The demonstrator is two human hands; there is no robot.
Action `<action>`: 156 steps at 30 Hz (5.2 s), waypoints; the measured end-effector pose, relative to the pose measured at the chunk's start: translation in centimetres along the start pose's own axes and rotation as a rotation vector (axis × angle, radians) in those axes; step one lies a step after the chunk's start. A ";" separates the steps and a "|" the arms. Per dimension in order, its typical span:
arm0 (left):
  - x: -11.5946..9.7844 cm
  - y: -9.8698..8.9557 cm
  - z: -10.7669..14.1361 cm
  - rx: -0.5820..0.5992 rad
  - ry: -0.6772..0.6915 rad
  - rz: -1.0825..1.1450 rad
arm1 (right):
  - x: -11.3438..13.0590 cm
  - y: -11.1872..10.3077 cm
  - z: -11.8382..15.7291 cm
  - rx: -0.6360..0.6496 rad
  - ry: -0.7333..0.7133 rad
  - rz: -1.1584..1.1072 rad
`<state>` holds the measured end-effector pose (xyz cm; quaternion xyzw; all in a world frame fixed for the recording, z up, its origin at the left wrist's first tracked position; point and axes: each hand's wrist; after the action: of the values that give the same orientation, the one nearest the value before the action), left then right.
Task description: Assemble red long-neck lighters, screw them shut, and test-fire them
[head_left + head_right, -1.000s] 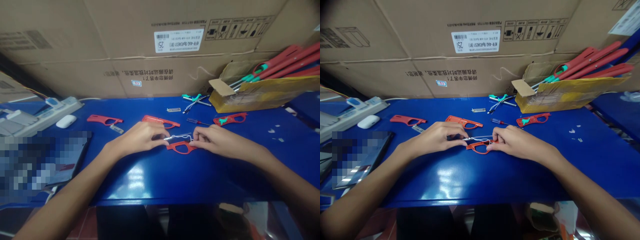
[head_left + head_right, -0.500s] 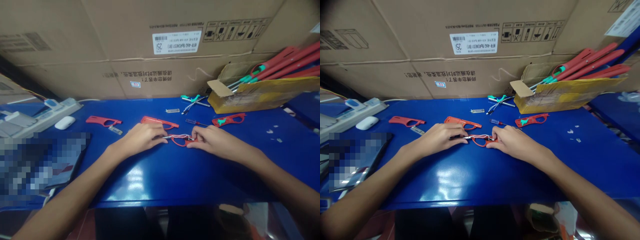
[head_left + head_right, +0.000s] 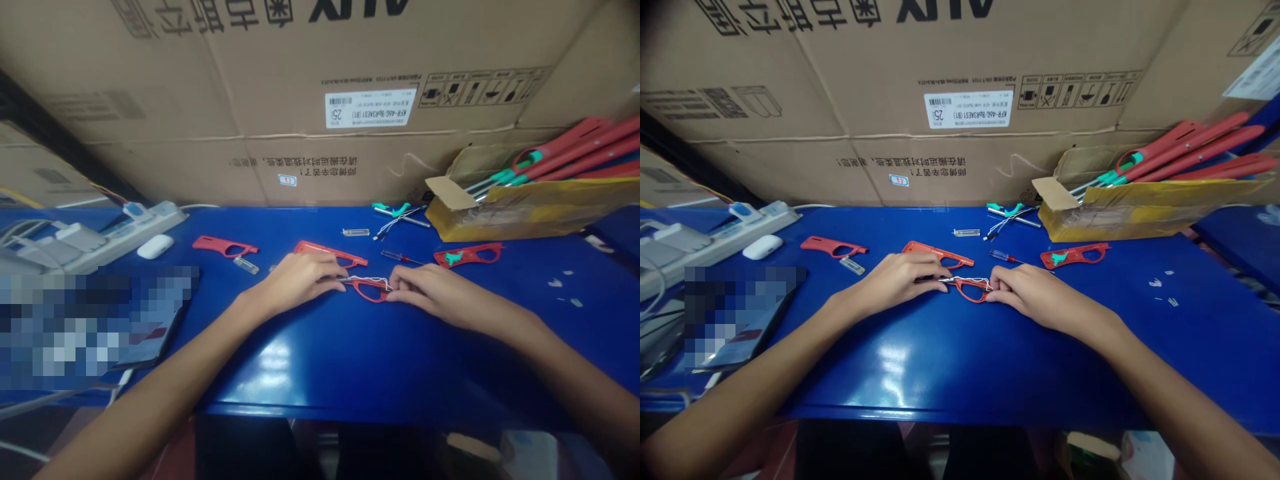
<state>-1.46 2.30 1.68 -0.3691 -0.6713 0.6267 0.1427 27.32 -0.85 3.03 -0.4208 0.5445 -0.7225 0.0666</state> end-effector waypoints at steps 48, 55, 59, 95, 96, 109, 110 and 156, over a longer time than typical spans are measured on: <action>-0.3 0.0 -0.2 0.023 -0.082 0.062 | -0.4 -0.9 -0.2 -0.068 -0.063 0.002; -0.1 0.0 -0.3 0.040 -0.091 0.091 | -0.5 -1.0 -0.2 -0.064 -0.098 0.029; 0.1 0.2 -0.3 0.050 -0.093 0.107 | -0.5 -0.9 -0.1 -0.076 -0.104 0.049; 0.0 -0.3 -0.3 -0.052 -0.049 0.228 | 0.3 1.0 -0.7 -0.423 -0.137 -0.120; 0.0 -0.4 -0.3 -0.068 -0.048 0.242 | 0.3 1.1 -0.8 -0.424 -0.143 -0.120; -0.3 0.3 -0.3 -0.036 -0.183 0.105 | -0.3 1.8 -1.4 -0.325 -0.135 -0.159; -0.3 0.3 -0.3 -0.029 -0.185 0.098 | -0.2 1.8 -1.4 -0.324 -0.133 -0.158; 0.4 0.2 -0.6 0.073 -0.207 0.274 | -0.9 0.0 -0.8 -0.238 -0.244 0.059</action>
<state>-1.28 2.97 1.49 -0.3853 -0.6024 0.6990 -0.0006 27.32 0.22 2.54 -0.4940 0.6261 -0.5944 0.1031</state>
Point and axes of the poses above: each hand's wrist, its own z-axis away from the middle knuckle, its own y-axis out of the palm, x = y × z, and after that the axes turned 9 degrees about -y, right-handed
